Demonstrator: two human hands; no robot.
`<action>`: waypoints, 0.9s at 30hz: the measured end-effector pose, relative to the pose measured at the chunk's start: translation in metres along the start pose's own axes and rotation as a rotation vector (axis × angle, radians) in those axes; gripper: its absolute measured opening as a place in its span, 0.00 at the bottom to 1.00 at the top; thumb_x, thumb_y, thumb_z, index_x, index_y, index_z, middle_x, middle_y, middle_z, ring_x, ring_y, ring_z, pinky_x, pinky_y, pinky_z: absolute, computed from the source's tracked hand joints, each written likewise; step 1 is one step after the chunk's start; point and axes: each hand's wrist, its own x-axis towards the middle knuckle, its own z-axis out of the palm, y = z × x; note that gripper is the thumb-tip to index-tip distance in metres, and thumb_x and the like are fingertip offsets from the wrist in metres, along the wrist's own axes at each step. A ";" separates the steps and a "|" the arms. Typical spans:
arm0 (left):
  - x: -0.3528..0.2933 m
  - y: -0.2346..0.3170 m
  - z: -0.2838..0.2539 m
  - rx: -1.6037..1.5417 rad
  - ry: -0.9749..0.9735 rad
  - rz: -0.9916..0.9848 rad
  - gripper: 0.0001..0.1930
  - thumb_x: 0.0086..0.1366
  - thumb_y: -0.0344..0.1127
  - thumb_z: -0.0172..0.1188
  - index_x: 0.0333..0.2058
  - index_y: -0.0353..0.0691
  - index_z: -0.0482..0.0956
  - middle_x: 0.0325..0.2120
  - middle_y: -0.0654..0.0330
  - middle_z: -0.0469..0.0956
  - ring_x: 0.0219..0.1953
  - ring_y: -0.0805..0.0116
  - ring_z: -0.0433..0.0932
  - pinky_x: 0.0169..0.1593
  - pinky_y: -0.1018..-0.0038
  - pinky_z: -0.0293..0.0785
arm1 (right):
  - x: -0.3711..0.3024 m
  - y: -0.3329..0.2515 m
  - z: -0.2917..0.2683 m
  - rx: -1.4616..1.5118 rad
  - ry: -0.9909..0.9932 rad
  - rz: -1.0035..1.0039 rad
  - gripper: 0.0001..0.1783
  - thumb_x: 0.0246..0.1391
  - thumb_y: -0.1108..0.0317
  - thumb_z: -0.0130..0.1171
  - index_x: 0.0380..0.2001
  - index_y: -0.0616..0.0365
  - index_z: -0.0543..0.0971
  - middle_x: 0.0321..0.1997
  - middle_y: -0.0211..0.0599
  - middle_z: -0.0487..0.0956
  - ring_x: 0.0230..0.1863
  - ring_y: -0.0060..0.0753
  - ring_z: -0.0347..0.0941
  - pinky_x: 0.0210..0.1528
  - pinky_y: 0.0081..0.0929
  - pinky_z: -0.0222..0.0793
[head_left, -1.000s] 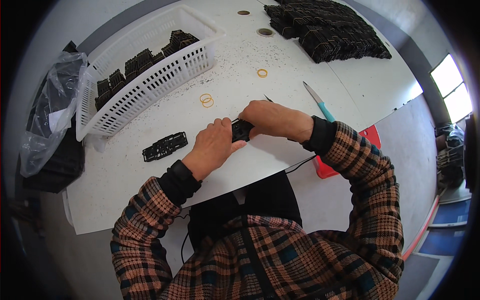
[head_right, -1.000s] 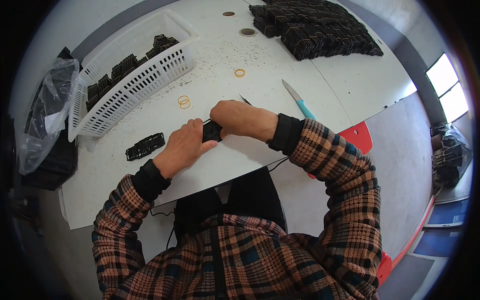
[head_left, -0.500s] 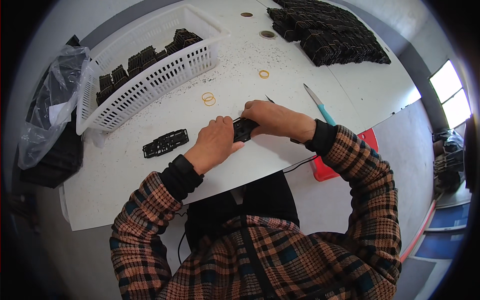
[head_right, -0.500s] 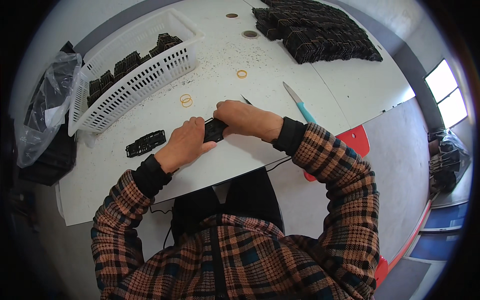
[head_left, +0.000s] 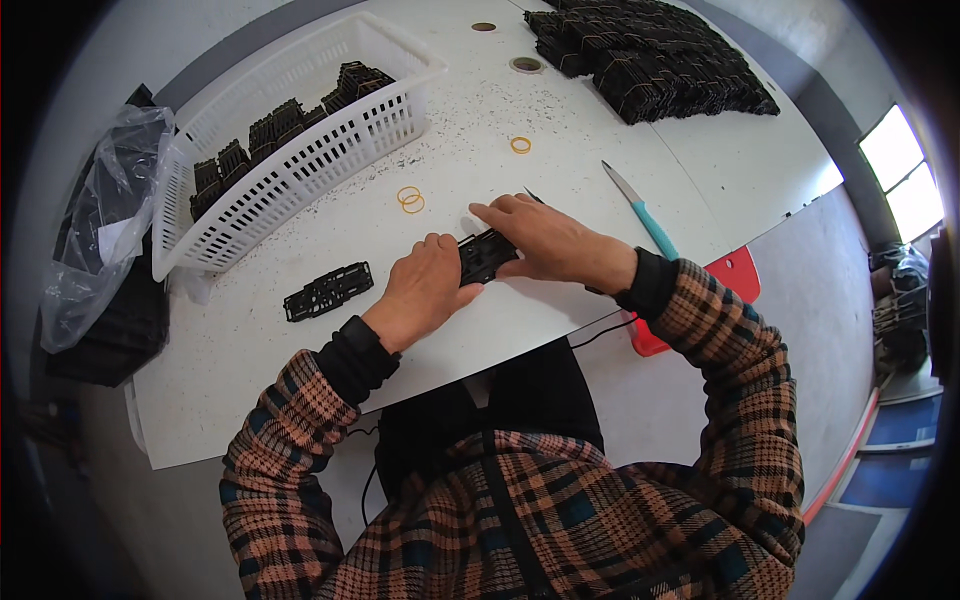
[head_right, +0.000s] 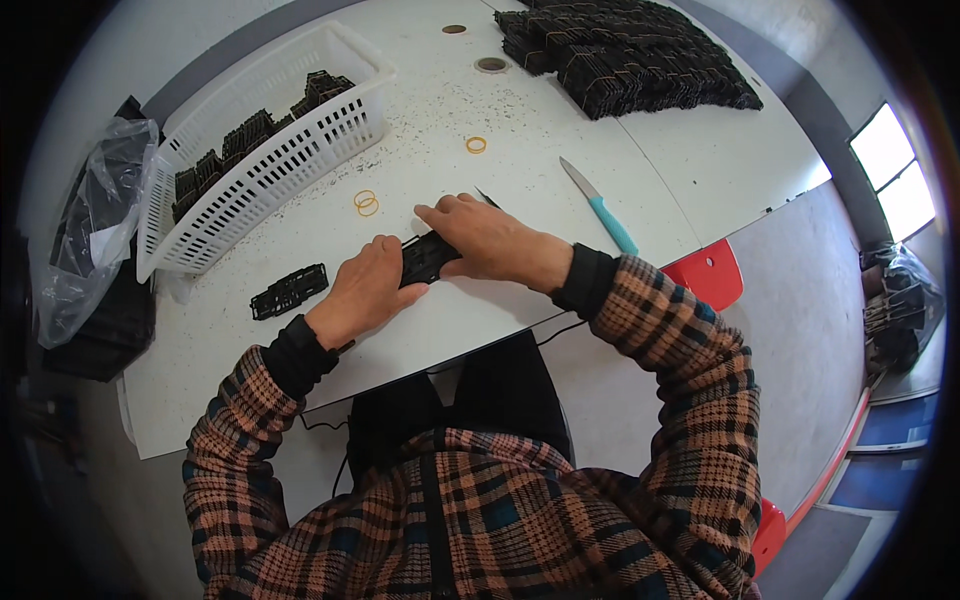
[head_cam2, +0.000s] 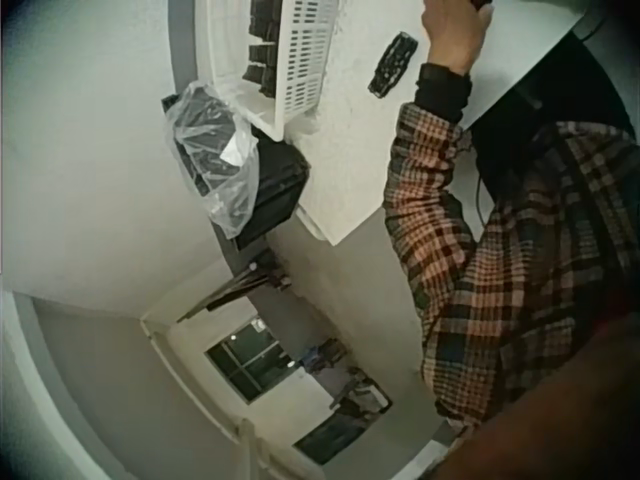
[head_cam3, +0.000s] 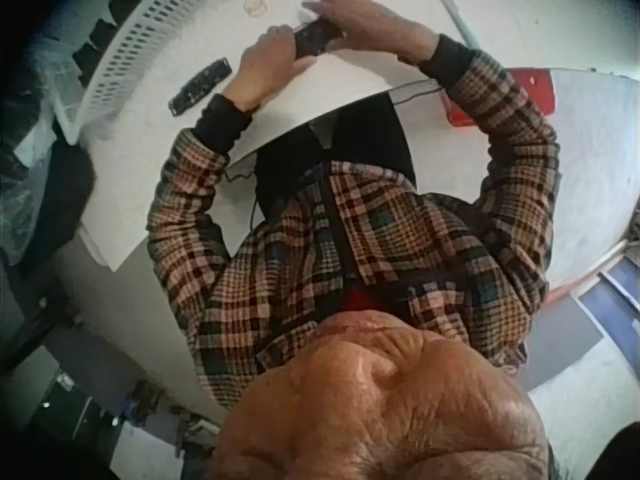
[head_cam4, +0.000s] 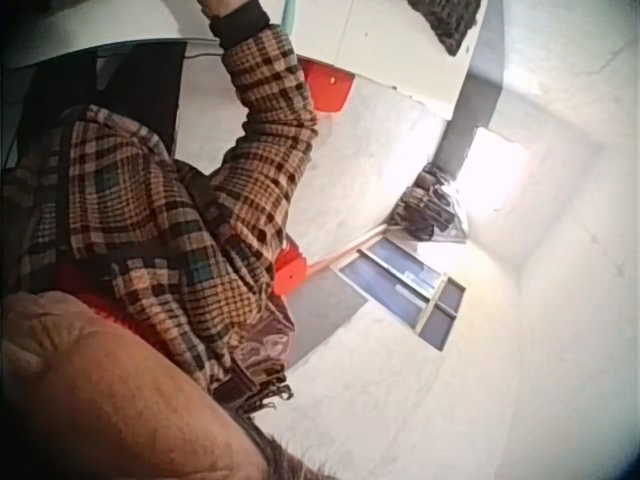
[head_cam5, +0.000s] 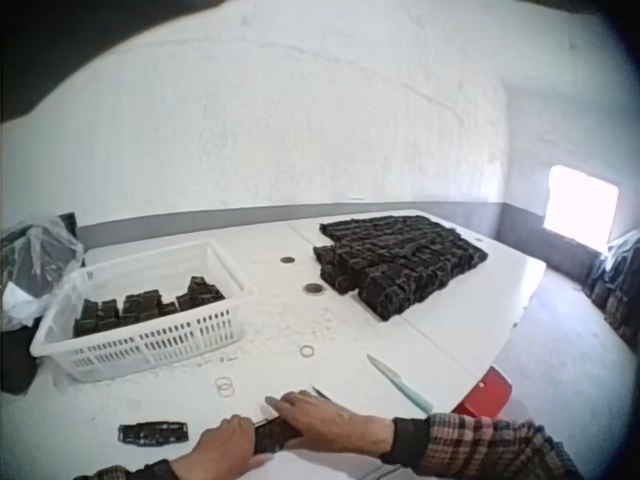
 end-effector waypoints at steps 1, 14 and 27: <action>0.000 0.001 0.000 -0.002 -0.001 -0.005 0.27 0.57 0.46 0.66 0.39 0.28 0.65 0.35 0.44 0.71 0.38 0.46 0.74 0.39 0.59 0.73 | -0.005 -0.004 -0.002 -0.026 0.046 -0.004 0.30 0.43 0.71 0.70 0.51 0.63 0.73 0.48 0.46 0.75 0.51 0.47 0.69 0.54 0.36 0.67; 0.003 0.004 -0.004 0.022 -0.019 -0.045 0.26 0.58 0.45 0.65 0.37 0.29 0.62 0.35 0.42 0.72 0.39 0.45 0.75 0.40 0.59 0.73 | -0.062 -0.033 0.042 -0.129 0.055 0.028 0.27 0.46 0.77 0.59 0.54 0.59 0.72 0.54 0.44 0.71 0.56 0.46 0.65 0.60 0.37 0.62; 0.003 0.009 -0.004 0.026 -0.027 -0.049 0.25 0.58 0.44 0.65 0.37 0.30 0.61 0.34 0.42 0.71 0.38 0.45 0.75 0.39 0.59 0.73 | -0.063 -0.028 0.043 -0.190 0.048 0.041 0.26 0.46 0.75 0.59 0.53 0.59 0.73 0.57 0.44 0.69 0.58 0.47 0.64 0.61 0.37 0.61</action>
